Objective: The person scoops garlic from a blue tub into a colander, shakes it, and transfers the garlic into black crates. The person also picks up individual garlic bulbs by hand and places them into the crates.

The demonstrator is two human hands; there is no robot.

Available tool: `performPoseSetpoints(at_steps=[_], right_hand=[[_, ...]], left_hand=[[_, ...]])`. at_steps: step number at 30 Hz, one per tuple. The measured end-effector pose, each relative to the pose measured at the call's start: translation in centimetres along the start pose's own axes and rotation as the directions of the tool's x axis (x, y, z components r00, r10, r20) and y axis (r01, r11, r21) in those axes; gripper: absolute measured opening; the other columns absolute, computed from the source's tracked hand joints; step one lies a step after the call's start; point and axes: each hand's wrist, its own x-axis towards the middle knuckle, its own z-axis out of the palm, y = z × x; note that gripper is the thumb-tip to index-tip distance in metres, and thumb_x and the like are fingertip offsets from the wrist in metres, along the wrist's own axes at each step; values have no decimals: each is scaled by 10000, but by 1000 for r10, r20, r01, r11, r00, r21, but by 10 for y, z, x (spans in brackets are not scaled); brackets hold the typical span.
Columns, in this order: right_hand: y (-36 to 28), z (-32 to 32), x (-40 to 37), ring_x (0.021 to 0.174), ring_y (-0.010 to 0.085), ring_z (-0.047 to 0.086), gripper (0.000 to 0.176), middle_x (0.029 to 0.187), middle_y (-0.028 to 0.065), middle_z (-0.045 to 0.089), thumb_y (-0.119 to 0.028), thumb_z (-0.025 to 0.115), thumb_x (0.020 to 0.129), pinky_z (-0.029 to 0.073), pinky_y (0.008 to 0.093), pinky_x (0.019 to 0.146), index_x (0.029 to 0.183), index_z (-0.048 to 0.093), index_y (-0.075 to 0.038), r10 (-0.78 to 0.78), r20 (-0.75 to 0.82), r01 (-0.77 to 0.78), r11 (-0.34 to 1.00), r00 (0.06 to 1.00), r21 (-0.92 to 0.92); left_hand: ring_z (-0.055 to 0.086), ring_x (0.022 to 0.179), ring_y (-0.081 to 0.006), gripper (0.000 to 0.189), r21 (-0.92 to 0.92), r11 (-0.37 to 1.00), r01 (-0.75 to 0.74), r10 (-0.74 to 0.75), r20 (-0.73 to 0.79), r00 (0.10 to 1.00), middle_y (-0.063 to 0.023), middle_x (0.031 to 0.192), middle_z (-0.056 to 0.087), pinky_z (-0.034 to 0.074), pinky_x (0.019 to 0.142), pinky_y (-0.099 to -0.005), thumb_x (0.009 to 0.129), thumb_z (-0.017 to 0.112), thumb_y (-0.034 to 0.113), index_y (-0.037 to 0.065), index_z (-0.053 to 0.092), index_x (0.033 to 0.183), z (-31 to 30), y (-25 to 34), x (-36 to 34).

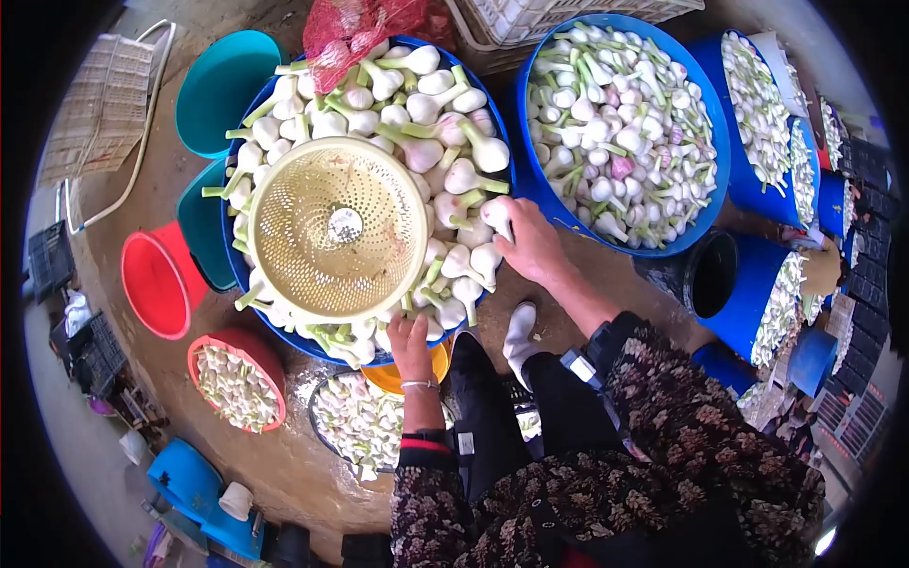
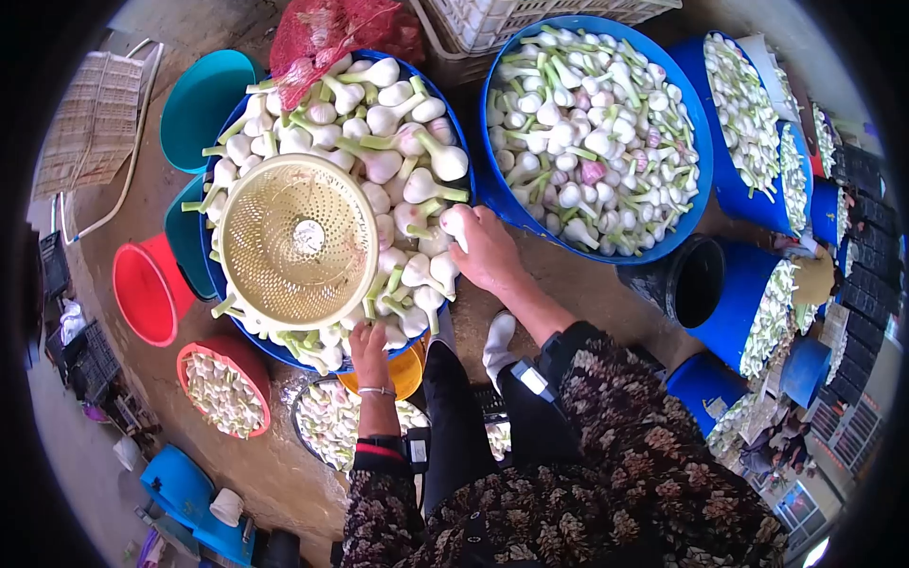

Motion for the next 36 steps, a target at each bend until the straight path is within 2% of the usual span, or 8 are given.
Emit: performPoseSetpoints(at_steps=[2,4,5,8,22,28,34,36], right_hand=[[-10,-2,1,1058,379,497,604,1219,198,430,-156,666,738,440,452,882,1287,421,-98,13,-13,-14,996,1000,-84],[-20,-2,5,1070,381,493,618,1238,192,425,-183,665,745,443,459,882,1307,418,-113,13,-36,-19,986,999,-167],[-22,-1,6,1055,378,498,633,1239,188,419,-196,667,744,453,464,860,1317,409,-114,-5,13,8,961,1000,-275],[-11,-1,8,1051,359,507,650,1231,170,418,-226,664,744,466,470,836,1323,392,-111,-9,67,33,934,998,-356],[29,18,20,929,334,562,535,1084,193,498,-203,710,714,473,390,823,1177,517,-15,71,-29,-60,958,997,281],[2,15,-4,1084,332,486,526,1132,158,473,-105,700,703,397,417,946,1160,442,-75,-146,-111,144,989,983,-26],[29,19,8,1089,250,511,716,1214,171,439,-128,726,744,470,346,884,1331,331,-19,131,-8,-98,785,991,612],[32,21,4,1074,219,514,749,1247,175,405,-100,723,749,487,320,863,1356,296,-1,110,-15,-87,857,994,509]], left_hand=[[476,1116,-236,464,69,997,-16,13,38,999,-151,1212,509,383,942,-358,806,696,297,26,559,1155,8,-6,1],[449,1151,-401,777,787,593,-170,236,32,971,-278,1186,498,323,1026,-440,720,750,432,-66,458,1240,23,-20,2],[361,1201,-522,902,744,641,-190,271,13,963,-385,1241,423,274,1051,-494,676,736,543,-64,437,1272,22,-32,12],[598,961,-286,692,652,751,-108,202,-71,977,-229,1032,629,451,883,-369,697,759,437,-72,572,1127,25,-26,31],[572,581,-122,379,-132,986,98,-117,-143,983,-7,835,616,365,383,-229,802,685,301,60,610,1084,24,-26,35],[594,678,-161,347,-307,944,123,-156,-86,984,-20,877,610,418,434,-282,815,679,267,93,579,1099,33,-13,11],[598,855,-208,637,-228,924,306,-265,191,945,-81,1148,538,532,502,-338,833,664,272,132,340,1364,42,23,2],[585,949,-278,724,-354,892,281,-218,208,954,-120,1280,442,566,485,-381,829,661,287,180,230,1402,58,36,5]])
